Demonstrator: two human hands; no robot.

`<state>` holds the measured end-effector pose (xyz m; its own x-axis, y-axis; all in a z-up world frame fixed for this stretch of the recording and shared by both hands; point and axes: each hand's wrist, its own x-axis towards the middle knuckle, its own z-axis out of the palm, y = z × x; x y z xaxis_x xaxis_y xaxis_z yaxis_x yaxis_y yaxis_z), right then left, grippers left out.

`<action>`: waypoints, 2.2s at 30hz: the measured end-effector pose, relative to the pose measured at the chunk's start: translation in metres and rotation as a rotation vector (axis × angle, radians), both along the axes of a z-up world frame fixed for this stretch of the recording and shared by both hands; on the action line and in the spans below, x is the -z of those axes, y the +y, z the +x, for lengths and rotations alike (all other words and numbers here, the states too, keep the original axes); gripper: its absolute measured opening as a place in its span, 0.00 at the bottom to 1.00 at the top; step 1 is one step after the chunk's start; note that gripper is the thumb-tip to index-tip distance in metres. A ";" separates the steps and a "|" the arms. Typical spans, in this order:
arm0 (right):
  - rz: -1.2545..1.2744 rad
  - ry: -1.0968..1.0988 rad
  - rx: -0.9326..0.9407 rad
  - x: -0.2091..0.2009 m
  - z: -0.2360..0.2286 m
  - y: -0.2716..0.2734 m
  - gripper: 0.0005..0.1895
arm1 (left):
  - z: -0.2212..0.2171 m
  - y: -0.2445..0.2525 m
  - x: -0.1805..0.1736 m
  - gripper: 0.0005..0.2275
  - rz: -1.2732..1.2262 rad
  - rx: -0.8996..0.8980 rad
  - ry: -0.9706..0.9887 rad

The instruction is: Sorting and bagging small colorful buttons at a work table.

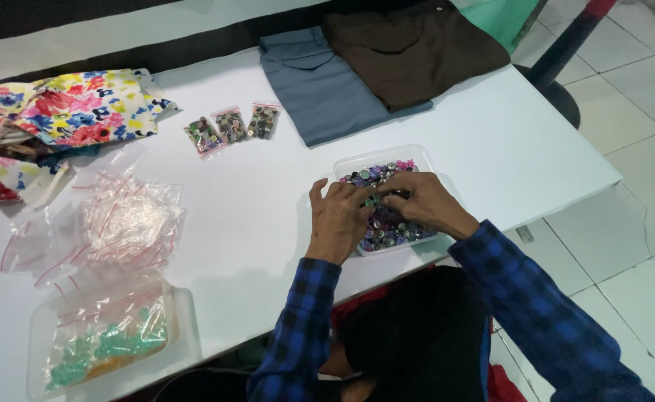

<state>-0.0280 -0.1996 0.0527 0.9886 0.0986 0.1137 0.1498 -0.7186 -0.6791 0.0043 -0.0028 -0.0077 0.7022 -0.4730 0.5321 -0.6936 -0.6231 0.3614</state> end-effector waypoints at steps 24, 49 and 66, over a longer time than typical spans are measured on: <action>0.122 -0.257 0.006 -0.047 -0.040 0.096 0.10 | -0.039 0.066 -0.049 0.05 -0.350 -0.089 -0.379; 0.017 -0.288 -0.014 0.064 -0.041 0.203 0.13 | -0.061 0.185 0.027 0.10 -0.360 -0.240 0.243; 0.131 -0.208 -0.020 0.081 -0.033 0.193 0.20 | -0.058 0.183 0.019 0.14 -0.434 -0.221 0.417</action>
